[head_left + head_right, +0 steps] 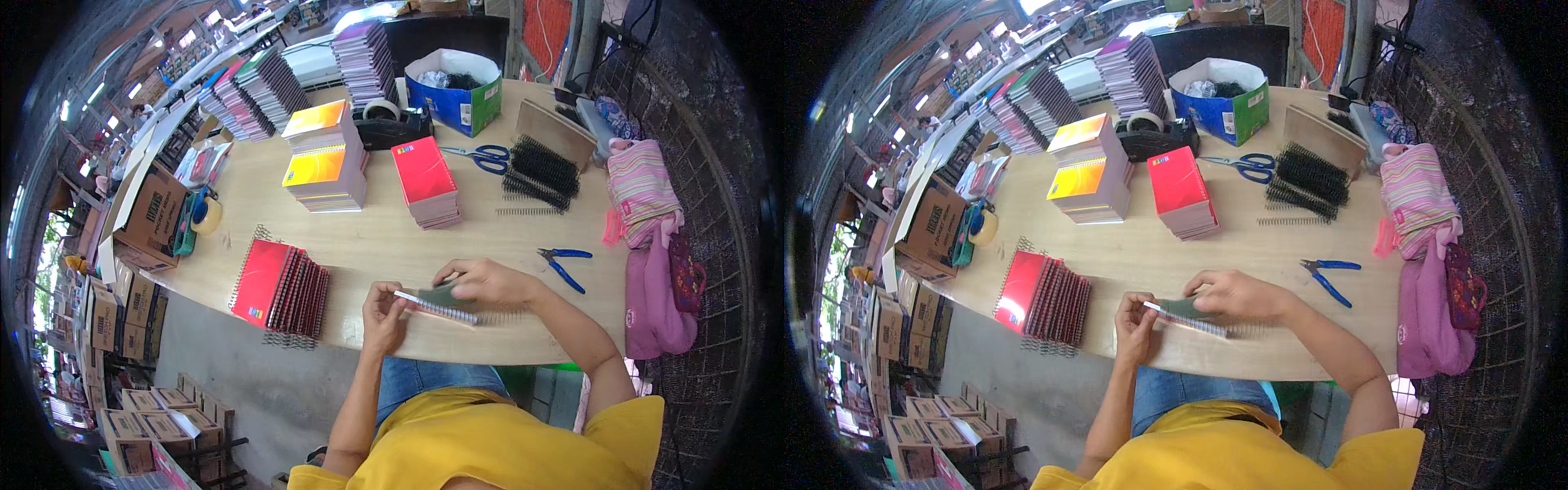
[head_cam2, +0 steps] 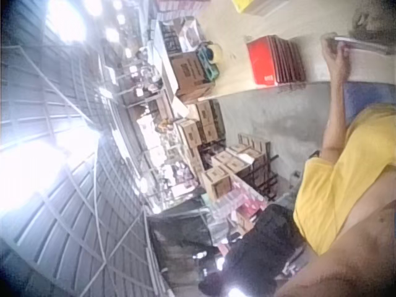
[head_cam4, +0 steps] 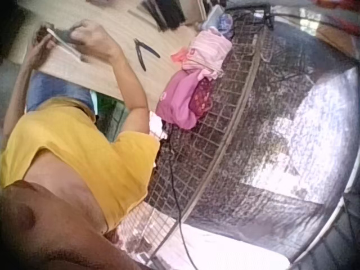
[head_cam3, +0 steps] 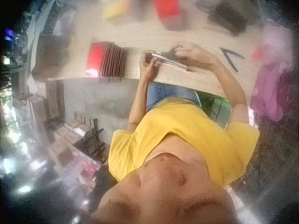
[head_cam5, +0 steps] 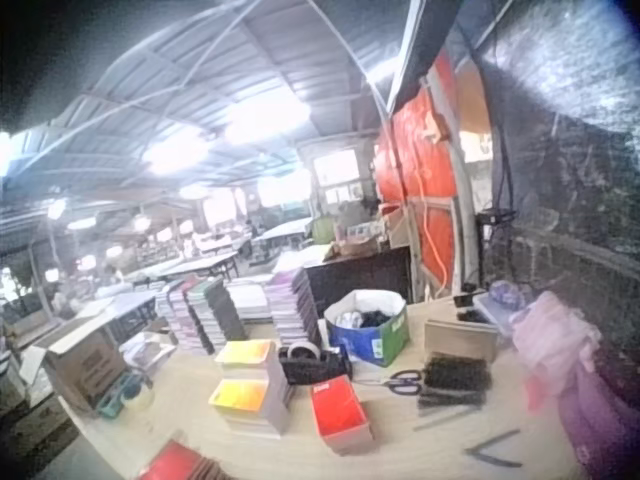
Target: The person binds notebooks by hand, inserting metal spiral coils into pre-punched holes of notebook stacks and then using pliers to trim and secure the ends.
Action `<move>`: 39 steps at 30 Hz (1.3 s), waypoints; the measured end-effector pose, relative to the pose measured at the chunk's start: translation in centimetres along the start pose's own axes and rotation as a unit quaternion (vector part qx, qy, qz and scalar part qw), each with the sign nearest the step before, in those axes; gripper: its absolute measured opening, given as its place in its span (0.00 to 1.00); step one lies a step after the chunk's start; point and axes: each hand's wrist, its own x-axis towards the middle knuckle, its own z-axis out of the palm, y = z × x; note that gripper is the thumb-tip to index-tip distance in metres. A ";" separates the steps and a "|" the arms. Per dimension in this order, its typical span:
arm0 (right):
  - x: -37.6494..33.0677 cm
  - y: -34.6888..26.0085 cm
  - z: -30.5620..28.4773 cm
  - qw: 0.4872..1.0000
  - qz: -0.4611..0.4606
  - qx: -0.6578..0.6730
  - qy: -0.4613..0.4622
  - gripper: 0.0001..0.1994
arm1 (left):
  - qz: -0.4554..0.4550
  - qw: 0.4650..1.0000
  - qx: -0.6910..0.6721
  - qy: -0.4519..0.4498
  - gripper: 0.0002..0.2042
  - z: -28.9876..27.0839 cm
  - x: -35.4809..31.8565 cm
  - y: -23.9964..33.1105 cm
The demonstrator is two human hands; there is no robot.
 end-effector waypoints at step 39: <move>-0.8 -7.1 0.6 0.653 -0.345 -0.649 0.186 0.15 | -0.047 0.999 0.026 0.001 0.37 3.7 -0.3 7.3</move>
